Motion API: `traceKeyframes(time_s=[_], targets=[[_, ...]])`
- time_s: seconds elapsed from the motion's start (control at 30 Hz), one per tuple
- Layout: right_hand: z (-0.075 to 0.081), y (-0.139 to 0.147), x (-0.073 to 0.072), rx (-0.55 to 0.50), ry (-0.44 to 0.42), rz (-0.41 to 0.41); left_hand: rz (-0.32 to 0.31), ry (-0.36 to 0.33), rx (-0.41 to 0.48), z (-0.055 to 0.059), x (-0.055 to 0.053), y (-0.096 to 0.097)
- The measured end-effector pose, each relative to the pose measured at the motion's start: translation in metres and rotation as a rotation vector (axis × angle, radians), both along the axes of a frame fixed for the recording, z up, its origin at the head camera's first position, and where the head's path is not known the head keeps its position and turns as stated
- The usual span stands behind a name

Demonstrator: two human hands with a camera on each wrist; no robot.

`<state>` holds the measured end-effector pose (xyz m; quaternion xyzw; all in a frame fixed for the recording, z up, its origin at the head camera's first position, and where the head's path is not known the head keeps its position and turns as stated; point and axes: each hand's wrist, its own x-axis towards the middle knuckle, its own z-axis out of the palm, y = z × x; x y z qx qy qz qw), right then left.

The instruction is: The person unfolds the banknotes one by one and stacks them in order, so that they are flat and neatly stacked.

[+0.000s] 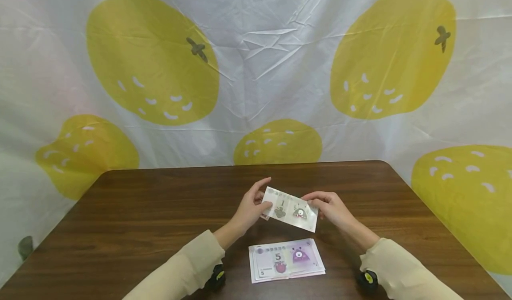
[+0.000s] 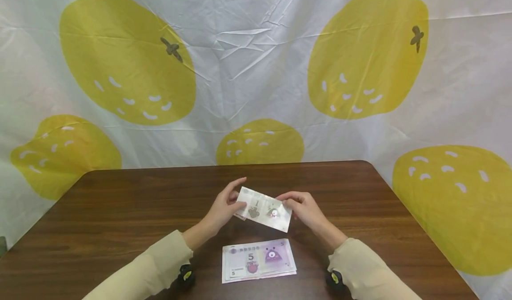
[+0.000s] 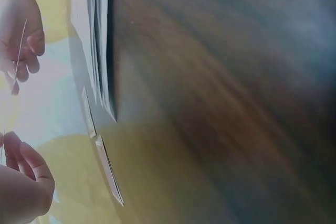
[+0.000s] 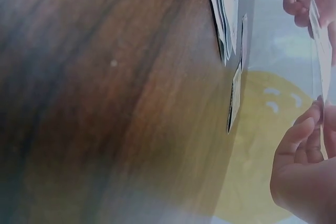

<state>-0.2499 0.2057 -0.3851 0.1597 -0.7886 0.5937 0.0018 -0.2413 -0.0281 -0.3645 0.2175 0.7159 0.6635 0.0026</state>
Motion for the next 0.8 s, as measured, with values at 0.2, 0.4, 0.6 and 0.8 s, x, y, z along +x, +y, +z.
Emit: traceKeyframes(time_s=[0.2,0.4,0.6,0.8], targets=[[0.001,0.0,0.001,0.026,0.004,0.044,-0.006,0.059,-0.085,-0.001,0.003,-0.006],[0.002,-0.001,0.002,0.043,-0.022,0.057,-0.008,0.044,-0.139,-0.002,0.006,-0.011],[0.0,-0.001,0.001,0.08,-0.012,0.071,-0.063,0.024,-0.142,-0.003,0.009,-0.015],[-0.001,-0.001,0.004,0.071,-0.05,0.121,-0.076,-0.018,-0.157,-0.004,0.013,-0.02]])
